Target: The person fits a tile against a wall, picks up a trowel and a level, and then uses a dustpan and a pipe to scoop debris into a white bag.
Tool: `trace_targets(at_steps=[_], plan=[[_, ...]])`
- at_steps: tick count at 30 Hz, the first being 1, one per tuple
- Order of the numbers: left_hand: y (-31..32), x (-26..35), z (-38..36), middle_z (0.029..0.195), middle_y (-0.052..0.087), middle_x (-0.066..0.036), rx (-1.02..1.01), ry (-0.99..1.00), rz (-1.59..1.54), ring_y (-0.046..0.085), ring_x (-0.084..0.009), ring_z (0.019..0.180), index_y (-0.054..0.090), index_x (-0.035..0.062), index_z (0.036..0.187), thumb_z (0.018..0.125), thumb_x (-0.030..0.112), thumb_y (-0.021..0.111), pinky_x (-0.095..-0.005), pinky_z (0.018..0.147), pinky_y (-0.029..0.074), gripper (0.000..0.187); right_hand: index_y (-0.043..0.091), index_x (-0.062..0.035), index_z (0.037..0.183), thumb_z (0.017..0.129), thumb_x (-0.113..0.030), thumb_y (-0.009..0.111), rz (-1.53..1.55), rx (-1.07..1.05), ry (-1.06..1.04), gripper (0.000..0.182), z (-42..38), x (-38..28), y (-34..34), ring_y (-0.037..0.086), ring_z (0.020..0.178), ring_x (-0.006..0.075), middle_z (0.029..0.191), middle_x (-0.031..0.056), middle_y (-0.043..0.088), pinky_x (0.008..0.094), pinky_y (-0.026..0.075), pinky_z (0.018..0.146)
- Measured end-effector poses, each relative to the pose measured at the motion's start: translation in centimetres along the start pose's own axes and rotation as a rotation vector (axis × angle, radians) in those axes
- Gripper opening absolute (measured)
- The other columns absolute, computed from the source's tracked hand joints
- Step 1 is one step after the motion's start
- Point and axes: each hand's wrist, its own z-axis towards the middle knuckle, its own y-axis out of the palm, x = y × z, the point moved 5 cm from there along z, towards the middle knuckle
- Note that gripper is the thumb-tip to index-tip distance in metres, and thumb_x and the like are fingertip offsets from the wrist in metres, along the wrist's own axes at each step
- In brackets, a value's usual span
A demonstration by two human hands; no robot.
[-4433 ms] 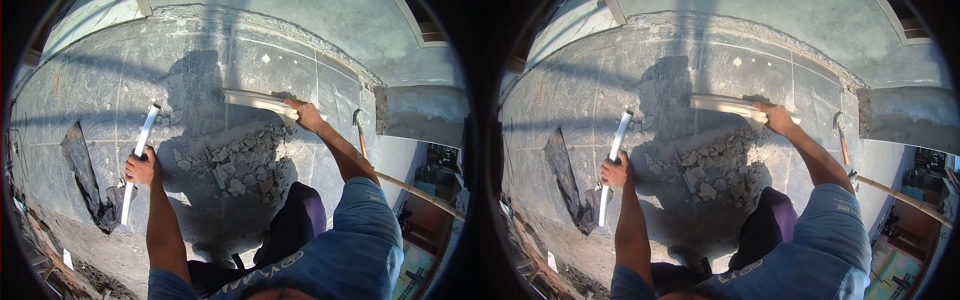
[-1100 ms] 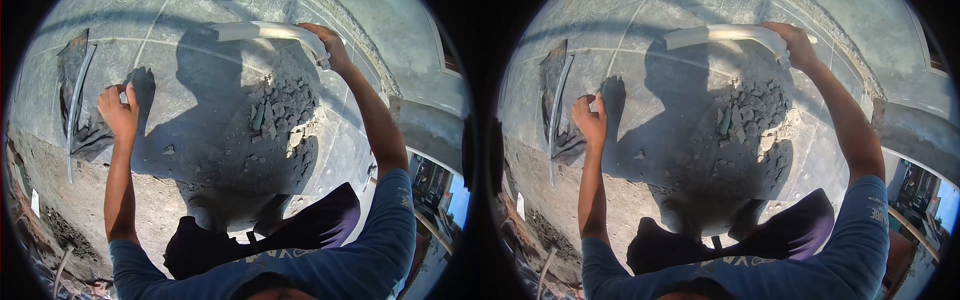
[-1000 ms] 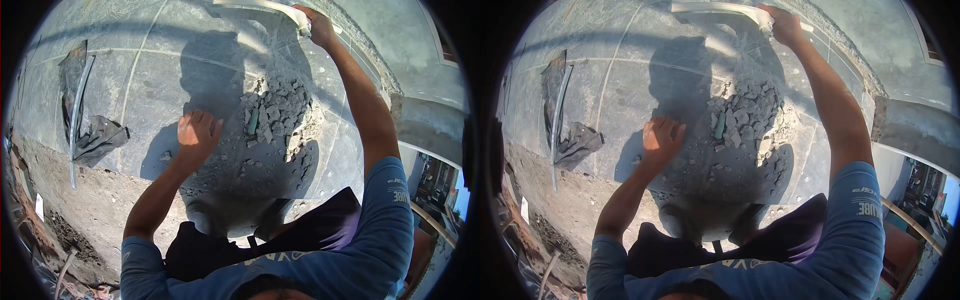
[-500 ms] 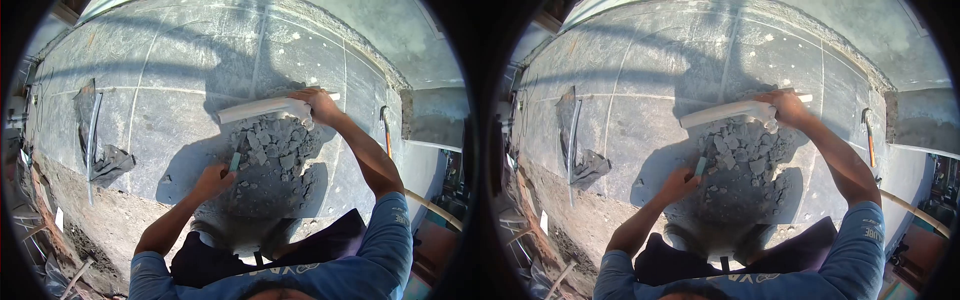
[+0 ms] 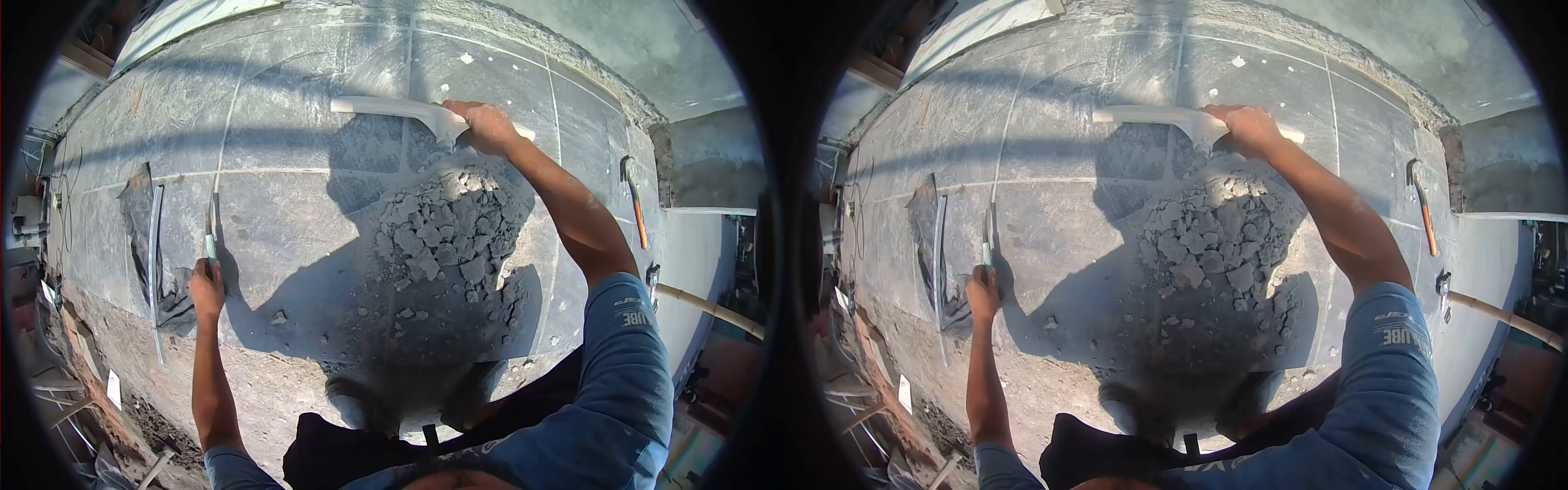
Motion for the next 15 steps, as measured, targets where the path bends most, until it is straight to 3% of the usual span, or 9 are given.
trace_targets(at_steps=[2,3,5,7,11,13,14,15], plan=[[0.5,-2.3,2.6,0.08,0.06,-0.023,0.122,-0.016,0.135,0.059,-0.0385,0.071,0.055,-0.0018,0.093,0.088,0.02,0.056,-0.0454,0.064,0.046,0.022,0.045,-0.0203,0.135,0.077,-0.009,0.063,-0.169,0.075,-0.212,0.061,-4.4,-2.5,1.5,0.062,0.1,0.0308,0.109,0.0117,0.065,0.0395,0.05,0.089],[1.2,-3.3,3.4,0.08,0.06,-0.023,0.13,-0.012,0.123,0.059,-0.0385,0.071,0.055,-0.0018,0.093,0.088,0.02,0.056,-0.0454,0.064,0.046,0.022,0.045,-0.021,0.134,0.078,-0.007,0.061,-0.169,-0.139,-0.069,0.06,-5.8,-3.8,0.4,0.062,0.102,0.0294,0.112,0.0094,0.064,0.0385,0.049,0.093],[1.9,-4.0,4.6,0.091,0.061,-0.025,0.329,0.089,0.306,0.059,-0.0429,0.084,0.055,-0.0032,0.098,0.089,0.022,0.054,-0.05,0.073,0.046,0.027,0.049,-0.0204,0.131,0.077,-0.006,0.059,0.045,0.13,-0.065,0.057,-7.4,-1.3,-1.8,0.062,0.1,0.0312,0.111,0.0126,0.064,0.0417,0.05,0.089],[1.9,-4.0,4.7,0.096,0.06,-0.025,0.293,0.053,0.302,0.057,-0.0428,0.089,0.055,-0.0045,0.102,0.089,0.021,0.054,-0.0484,0.078,0.047,0.029,0.053,-0.0185,0.126,0.079,-0.006,0.057,0.112,0.214,0.251,0.048,-6.8,4.0,-4.6,0.061,0.099,0.0337,0.108,0.0173,0.064,0.045,0.049,0.085],[2.0,-3.1,4.4,0.099,0.06,-0.024,0.384,0.037,0.278,0.056,-0.0421,0.092,0.055,-0.0041,0.103,0.09,0.021,0.052,-0.047,0.081,0.046,0.029,0.051,-0.0174,0.123,0.085,-0.014,0.05,-0.072,0.358,0.671,0.038,-4.3,17.5,-4.6,0.062,0.092,0.0389,0.099,0.0196,0.065,0.0486,0.049,0.078],[2.1,-3.2,4.2,0.099,0.06,-0.023,0.425,-0.036,0.334,0.057,-0.0413,0.091,0.056,-0.003,0.102,0.09,0.024,0.053,-0.0465,0.081,0.045,0.03,0.051,-0.0158,0.122,0.086,-0.015,0.049,-0.097,0.29,0.642,0.036,-3.5,16.8,-3.2,0.062,0.091,0.0392,0.098,0.0194,0.065,0.049,0.049,0.077],[2.6,-4.1,4.5,0.109,0.058,-0.021,0.347,-0.14,0.379,0.055,-0.039,0.099,0.055,0.0001,0.11,0.089,0.028,0.054,-0.0476,0.084,0.043,0.035,0.05,-0.0141,0.12,0.086,-0.016,0.049,-0.119,0.221,0.6,0.034,-2.3,15.8,-2.4,0.062,0.09,0.0395,0.097,0.0193,0.066,0.0495,0.049,0.076],[2.6,-2.9,4.3,0.109,0.058,-0.021,0.342,-0.137,0.381,0.055,-0.039,0.099,0.055,0.0001,0.11,0.089,0.028,0.054,-0.0476,0.084,0.043,0.035,0.051,-0.0101,0.116,0.085,-0.015,0.052,-0.166,0.114,0.543,0.031,-1.9,13.0,-1.3,0.063,0.09,0.0385,0.102,0.0192,0.064,0.0494,0.05,0.076]])
